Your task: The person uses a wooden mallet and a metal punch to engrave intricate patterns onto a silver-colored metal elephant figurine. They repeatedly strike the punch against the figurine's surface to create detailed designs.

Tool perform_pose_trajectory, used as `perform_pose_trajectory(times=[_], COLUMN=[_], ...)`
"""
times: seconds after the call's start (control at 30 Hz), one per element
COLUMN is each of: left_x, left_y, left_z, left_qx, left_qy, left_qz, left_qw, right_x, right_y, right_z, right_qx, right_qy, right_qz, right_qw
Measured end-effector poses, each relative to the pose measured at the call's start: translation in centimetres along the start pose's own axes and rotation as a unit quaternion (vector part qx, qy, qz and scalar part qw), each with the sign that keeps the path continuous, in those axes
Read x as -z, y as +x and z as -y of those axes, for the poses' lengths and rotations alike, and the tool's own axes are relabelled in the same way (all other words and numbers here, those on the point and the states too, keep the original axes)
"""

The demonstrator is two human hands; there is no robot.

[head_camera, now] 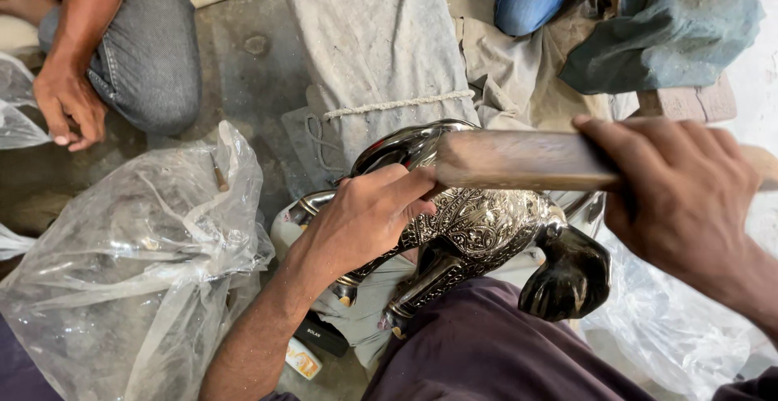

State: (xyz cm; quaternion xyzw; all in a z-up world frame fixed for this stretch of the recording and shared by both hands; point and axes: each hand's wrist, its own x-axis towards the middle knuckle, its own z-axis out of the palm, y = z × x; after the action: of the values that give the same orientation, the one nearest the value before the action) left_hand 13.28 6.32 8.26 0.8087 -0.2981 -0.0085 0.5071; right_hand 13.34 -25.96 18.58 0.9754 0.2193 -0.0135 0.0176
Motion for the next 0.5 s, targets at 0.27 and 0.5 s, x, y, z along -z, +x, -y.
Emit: perform_pose_trajectory(times=[0.27,0.5], left_x=[-0.1,0.0], left_y=[0.2,0.2], left_z=[0.5,0.4], left_qx=[0.004,0.018], left_qy=[0.002,0.011], left_qz=[0.029,0.04], left_qw=[1.0,0.999], right_x=[-0.2,0.3], right_y=[0.3,1.0], right_z=[-0.5,0.1], right_qx=[-0.03,-0.011], right_qy=[0.199,0.153], right_qz=[-0.046,-0.047], right_qw=[0.978,0.987])
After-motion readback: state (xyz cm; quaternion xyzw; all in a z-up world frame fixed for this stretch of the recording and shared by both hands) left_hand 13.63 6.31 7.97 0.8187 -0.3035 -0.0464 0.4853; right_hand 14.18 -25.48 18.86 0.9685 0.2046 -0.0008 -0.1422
